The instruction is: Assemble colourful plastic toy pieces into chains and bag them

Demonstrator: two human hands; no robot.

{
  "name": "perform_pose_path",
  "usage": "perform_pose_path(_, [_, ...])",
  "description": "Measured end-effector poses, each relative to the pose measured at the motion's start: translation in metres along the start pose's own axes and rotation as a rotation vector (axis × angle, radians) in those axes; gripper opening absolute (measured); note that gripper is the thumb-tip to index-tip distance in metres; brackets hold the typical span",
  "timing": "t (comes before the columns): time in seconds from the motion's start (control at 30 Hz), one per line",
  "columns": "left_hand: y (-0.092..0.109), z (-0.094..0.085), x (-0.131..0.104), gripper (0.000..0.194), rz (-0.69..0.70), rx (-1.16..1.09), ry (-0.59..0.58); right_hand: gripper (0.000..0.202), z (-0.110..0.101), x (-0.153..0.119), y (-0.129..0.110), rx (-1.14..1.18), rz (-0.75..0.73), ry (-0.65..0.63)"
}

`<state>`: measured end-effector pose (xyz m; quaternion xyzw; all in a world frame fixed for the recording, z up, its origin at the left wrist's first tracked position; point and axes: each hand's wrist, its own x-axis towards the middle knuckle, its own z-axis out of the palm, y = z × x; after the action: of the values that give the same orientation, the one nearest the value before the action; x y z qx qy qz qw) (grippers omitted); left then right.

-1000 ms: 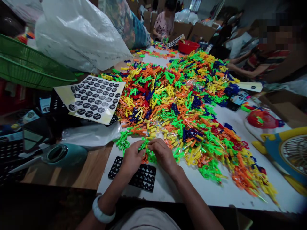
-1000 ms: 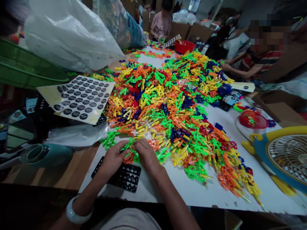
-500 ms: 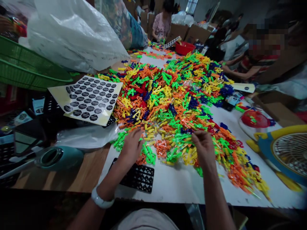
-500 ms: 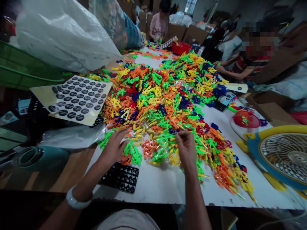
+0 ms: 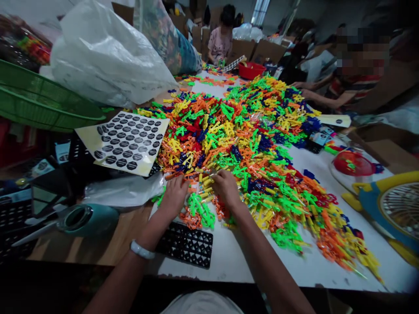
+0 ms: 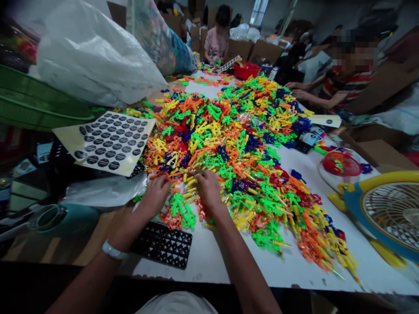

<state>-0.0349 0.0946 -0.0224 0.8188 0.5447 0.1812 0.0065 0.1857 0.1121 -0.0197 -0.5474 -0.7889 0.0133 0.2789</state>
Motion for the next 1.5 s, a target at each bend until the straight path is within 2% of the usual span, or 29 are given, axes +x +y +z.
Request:
perform_pose_path(0.1, [-0.003,-0.005,-0.003,0.027,-0.001,-0.044,0.026,0.019,-0.014,-0.008,-0.002,0.128,0.059,0.037])
perform_pose_path(0.2, [0.001,-0.008,-0.006,0.021,-0.042,-0.103,0.064,0.022,-0.025,-0.023,-0.020,0.291,0.175,-0.077])
perform_pose_path(0.27, [0.005,-0.009,-0.007,0.017,-0.113,-0.193,0.089,0.021,-0.025,-0.031,-0.037,0.346,0.201,-0.149])
perform_pose_path(0.37, [0.012,-0.014,-0.008,0.011,-0.201,-0.379,0.090,0.016,-0.020,-0.036,-0.056,0.375,0.124,-0.113])
perform_pose_path(0.47, [0.019,-0.023,-0.009,0.009,-0.208,-0.460,0.095,0.019,-0.017,-0.036,-0.063,0.390,0.021,-0.030])
perform_pose_path(0.63, [0.031,-0.031,-0.010,0.007,-0.225,-0.491,0.139,0.020,-0.021,-0.038,-0.063,0.273,-0.047,0.013])
perform_pose_path(0.73, [0.036,-0.031,-0.009,0.004,-0.218,-0.458,0.102,0.019,-0.025,-0.040,-0.064,0.215,-0.054,-0.006])
perform_pose_path(0.87, [0.037,-0.034,-0.009,0.003,-0.116,-0.463,0.049,0.016,-0.032,-0.038,-0.066,0.152,-0.048,-0.014])
perform_pose_path(0.97, [0.037,-0.041,-0.010,0.002,-0.005,-0.472,0.039,0.013,-0.037,-0.036,-0.066,0.104,-0.062,-0.070])
perform_pose_path(1.03, [0.038,-0.046,-0.011,0.001,0.031,-0.452,0.041,0.011,-0.041,-0.035,-0.064,0.134,-0.062,-0.113])
perform_pose_path(1.17, [0.039,-0.051,-0.009,0.003,0.098,-0.441,-0.002,0.020,-0.047,-0.032,-0.057,0.329,0.067,-0.131])
perform_pose_path(1.27, [0.036,-0.047,-0.008,0.006,0.146,-0.518,-0.078,0.015,-0.053,-0.026,-0.048,0.408,-0.037,-0.239])
perform_pose_path(1.37, [0.029,-0.044,-0.012,0.012,0.064,-0.715,-0.088,0.010,-0.057,-0.022,-0.038,0.544,-0.053,-0.347])
perform_pose_path(1.43, [0.024,-0.044,-0.016,0.029,-0.072,-0.876,-0.079,0.010,-0.058,-0.023,-0.033,0.642,0.023,-0.349])
perform_pose_path(1.5, [0.019,-0.044,-0.021,0.046,-0.190,-0.965,-0.135,0.012,-0.058,-0.028,-0.029,0.726,0.108,-0.323])
